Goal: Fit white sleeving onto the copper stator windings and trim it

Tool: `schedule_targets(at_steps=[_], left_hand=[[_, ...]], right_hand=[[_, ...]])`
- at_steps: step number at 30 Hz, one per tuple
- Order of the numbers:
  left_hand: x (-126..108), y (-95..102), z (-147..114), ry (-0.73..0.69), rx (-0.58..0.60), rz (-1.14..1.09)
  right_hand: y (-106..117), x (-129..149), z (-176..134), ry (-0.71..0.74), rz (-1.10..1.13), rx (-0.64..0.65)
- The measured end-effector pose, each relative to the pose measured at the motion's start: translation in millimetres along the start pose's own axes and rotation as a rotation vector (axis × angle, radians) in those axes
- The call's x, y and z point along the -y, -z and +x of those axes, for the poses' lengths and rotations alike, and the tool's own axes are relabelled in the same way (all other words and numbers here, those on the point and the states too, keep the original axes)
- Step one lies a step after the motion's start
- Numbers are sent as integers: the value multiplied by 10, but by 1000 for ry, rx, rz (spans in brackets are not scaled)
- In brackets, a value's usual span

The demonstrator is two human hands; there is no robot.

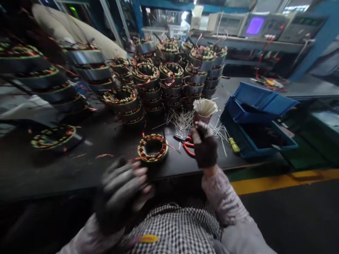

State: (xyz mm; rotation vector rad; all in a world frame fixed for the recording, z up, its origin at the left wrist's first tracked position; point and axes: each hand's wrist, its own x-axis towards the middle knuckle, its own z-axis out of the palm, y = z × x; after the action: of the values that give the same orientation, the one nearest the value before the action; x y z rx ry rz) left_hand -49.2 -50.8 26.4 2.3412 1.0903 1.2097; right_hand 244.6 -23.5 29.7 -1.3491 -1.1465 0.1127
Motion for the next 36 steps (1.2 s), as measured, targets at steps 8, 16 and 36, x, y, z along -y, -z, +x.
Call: schedule_targets(at_steps=[8, 16, 36], left_hand=[[416, -235, 349, -171, 62, 204], [390, -344, 379, -66, 77, 55], [96, -600, 277, 298, -41, -11]], right_hand=[[-347, -300, 1331, 18, -591, 111], [9, -139, 746, 181, -426, -139], [56, 353, -978, 111, 40, 390]])
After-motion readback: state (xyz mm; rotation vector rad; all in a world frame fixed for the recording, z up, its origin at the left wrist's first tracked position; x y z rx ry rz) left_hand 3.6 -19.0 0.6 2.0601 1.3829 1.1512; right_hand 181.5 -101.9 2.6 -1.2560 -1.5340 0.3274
